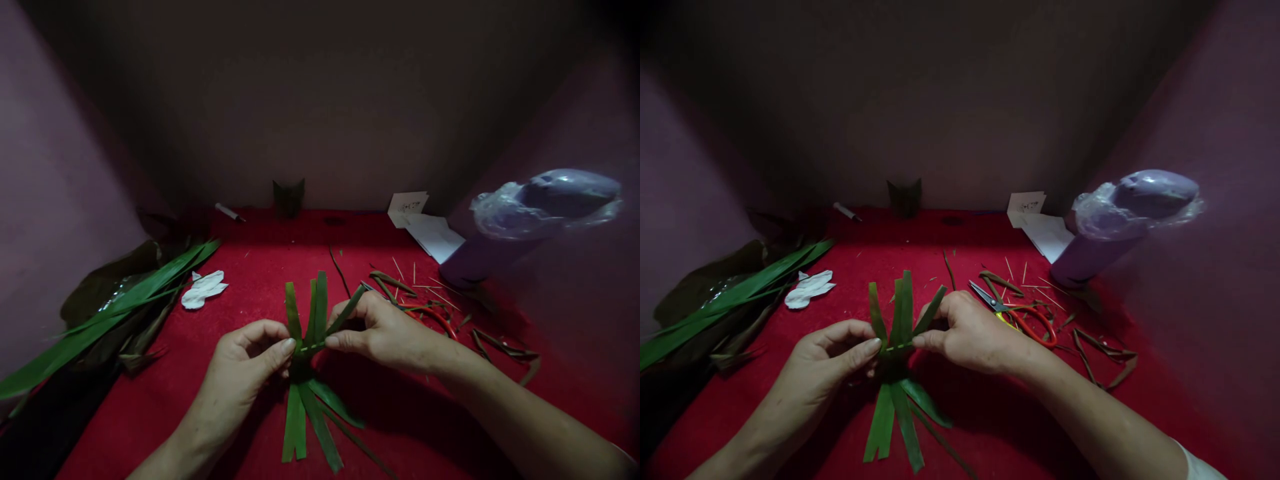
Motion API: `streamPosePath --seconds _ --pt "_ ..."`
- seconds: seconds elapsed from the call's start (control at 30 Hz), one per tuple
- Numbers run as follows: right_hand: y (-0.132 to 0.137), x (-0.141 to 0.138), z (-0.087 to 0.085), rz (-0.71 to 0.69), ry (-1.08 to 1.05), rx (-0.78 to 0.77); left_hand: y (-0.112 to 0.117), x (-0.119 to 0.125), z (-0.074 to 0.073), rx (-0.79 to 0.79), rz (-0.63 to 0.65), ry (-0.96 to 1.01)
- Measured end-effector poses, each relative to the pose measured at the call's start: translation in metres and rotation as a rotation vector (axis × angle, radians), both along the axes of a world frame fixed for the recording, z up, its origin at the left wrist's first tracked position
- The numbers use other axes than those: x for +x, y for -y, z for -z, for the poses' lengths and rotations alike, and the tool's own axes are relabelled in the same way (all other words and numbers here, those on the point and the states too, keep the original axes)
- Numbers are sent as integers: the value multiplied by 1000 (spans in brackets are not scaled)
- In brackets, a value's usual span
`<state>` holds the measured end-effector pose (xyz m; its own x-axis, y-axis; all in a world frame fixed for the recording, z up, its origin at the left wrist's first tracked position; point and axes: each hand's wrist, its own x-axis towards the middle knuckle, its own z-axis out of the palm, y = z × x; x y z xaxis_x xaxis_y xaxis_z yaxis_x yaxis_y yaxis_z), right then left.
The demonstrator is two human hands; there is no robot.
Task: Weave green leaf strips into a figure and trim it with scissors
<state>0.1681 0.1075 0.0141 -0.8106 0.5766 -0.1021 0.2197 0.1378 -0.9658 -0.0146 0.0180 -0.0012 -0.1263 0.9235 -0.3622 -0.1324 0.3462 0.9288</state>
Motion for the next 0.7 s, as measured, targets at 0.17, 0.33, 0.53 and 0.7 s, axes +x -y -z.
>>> streamPosePath --seconds 0.17,0.33,0.53,0.7 --pt "-1 3 1 -14 90 108 1 4 -3 16 19 -91" --pt "-2 5 2 -43 140 189 0 6 -3 22 72 -108" --pt "-4 4 3 -48 92 182 -3 6 -6 0 66 -91" --pt "-3 5 2 -27 125 243 -2 4 -5 11 66 -87"
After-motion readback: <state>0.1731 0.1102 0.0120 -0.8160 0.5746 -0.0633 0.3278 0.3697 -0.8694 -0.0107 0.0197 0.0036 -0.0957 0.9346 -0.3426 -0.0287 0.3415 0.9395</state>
